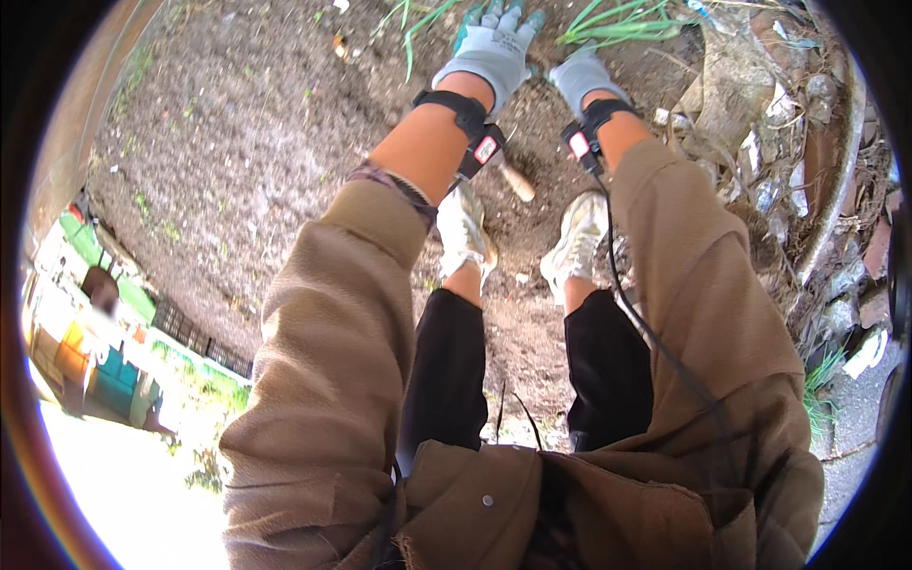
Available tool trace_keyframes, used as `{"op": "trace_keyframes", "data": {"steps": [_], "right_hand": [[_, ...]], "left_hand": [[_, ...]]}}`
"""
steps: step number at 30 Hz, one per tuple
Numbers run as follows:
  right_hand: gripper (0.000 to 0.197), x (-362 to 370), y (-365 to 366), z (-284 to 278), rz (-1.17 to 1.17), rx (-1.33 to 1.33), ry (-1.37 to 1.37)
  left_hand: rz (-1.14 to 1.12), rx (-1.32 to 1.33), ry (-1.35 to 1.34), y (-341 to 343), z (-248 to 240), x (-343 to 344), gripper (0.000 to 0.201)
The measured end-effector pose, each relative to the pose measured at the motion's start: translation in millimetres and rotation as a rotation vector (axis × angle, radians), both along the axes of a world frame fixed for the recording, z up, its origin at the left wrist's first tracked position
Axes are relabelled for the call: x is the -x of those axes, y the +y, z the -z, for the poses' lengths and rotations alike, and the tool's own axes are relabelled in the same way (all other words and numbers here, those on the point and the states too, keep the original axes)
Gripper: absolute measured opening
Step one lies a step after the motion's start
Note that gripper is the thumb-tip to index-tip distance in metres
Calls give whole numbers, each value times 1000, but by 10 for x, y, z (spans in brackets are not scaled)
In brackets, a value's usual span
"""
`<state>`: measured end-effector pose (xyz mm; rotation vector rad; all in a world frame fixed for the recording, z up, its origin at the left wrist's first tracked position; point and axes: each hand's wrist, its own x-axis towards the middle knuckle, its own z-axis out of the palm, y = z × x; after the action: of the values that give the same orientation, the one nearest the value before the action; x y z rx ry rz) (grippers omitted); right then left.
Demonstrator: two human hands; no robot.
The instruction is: The person walks to a garden bed and plants green onion seedlings. They use a small hand trowel to dig holes, separate the seedlings, place them in the soil, and pat the earth around the roots.
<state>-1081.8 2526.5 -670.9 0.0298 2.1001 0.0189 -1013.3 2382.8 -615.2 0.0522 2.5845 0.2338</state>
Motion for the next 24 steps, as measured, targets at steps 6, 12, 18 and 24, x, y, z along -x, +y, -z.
{"op": "trace_keyframes", "data": {"steps": [6, 12, 18, 24], "right_hand": [[66, -543, 104, -924, 359, 221, 138], [28, -780, 528, -2237, 907, 710, -56], [37, -696, 897, -3414, 929, 788, -134], [35, -932, 1661, -4396, 735, 842, -24]], "left_hand": [[-558, -381, 78, -390, -900, -1077, 58], [-1606, -754, 120, -458, -1926, -2268, 43], [-2218, -1260, 472, -230, -3101, -3186, 48], [-2214, -1625, 633, 339, -3784, -3743, 43]]}}
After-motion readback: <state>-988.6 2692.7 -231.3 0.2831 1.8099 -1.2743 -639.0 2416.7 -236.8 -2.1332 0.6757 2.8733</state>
